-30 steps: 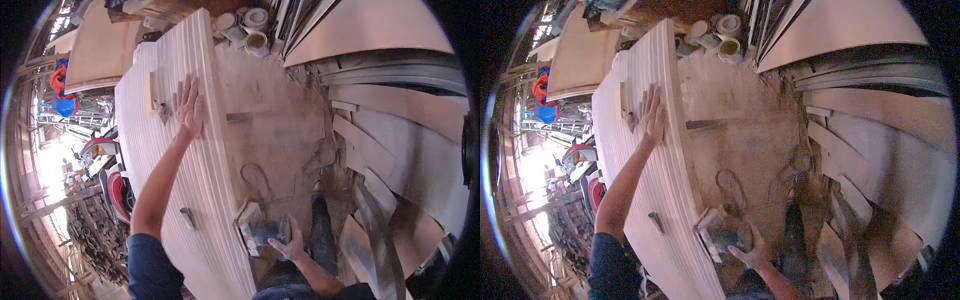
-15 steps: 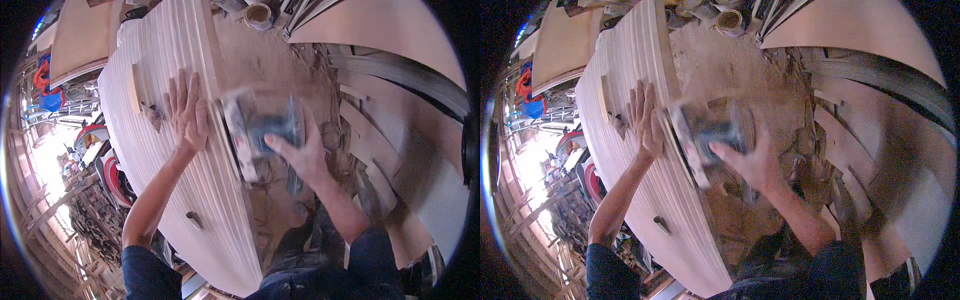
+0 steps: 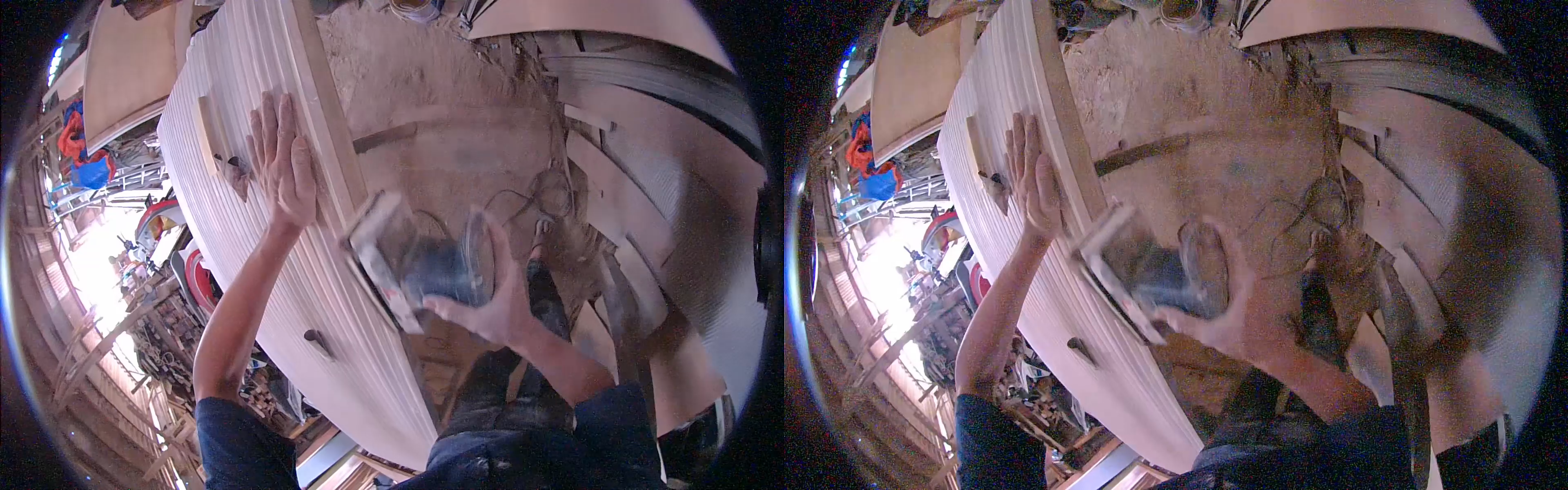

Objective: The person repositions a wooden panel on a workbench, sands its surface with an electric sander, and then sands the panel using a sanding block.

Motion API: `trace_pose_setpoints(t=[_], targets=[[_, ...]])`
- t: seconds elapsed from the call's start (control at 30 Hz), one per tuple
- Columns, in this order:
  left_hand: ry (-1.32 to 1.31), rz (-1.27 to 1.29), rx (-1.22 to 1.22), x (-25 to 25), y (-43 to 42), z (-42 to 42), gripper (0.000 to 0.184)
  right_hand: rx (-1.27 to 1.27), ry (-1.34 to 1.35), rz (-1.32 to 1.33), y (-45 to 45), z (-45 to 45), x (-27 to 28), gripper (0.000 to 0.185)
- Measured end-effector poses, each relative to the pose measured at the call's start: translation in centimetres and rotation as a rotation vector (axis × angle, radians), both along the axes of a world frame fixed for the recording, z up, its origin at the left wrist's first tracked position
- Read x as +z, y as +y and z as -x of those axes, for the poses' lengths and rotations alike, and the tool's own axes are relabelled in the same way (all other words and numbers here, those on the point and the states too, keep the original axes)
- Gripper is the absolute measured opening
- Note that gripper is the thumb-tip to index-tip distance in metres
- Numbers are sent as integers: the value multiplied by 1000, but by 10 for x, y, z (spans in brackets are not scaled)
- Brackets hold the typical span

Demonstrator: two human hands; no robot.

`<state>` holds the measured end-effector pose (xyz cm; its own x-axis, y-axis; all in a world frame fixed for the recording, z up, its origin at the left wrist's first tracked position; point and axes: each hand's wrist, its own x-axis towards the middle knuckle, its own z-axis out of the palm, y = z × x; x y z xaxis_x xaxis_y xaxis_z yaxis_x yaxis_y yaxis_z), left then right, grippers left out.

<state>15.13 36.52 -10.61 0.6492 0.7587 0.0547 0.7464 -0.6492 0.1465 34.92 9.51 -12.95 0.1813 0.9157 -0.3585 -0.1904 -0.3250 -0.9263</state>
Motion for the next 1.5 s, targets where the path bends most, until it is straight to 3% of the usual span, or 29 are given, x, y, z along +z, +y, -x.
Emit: trace_pose_setpoints(t=[0.07,0.13,0.27,0.37,0.63,0.7,0.77,0.87,0.93,1.13,1.2,1.23,1.3,1.43,1.5], targets=[[-35,8,13,-1,1,-2,60,31,-24,-11,-38,16,-3,116],[-30,-4,-14,-3,2,1,60,4,132,-4,-78,36,-9,115],[-18,-18,-28,-1,2,-1,60,103,61,9,-136,51,1,118],[-16,10,-8,-1,3,0,60,113,138,187,-155,62,0,110],[-36,32,13,3,-1,-5,61,-40,70,21,-54,29,-6,111],[-30,5,-1,-2,1,0,60,-12,-123,-23,-12,9,-1,112],[-43,7,4,-3,1,2,60,-106,90,60,18,5,-7,111],[-62,-7,-16,-6,5,7,61,-115,56,9,69,-15,-6,111],[-72,-52,-114,-11,11,15,61,-186,-94,-155,81,-18,-10,110],[35,-187,-194,-22,20,22,59,-93,-20,-193,28,-1,-6,110],[-153,-116,-293,-18,23,14,55,-71,34,-151,-3,11,-7,113],[-116,-103,-141,-17,16,12,54,-42,93,-97,-21,17,-6,116],[-110,-96,-158,-15,15,11,53,3,-106,-149,-53,26,-1,122],[-103,-98,-168,-15,8,14,55,40,-79,-146,-126,53,-6,125],[-114,-103,-161,-15,8,10,57,83,121,-97,-167,70,-15,124]])
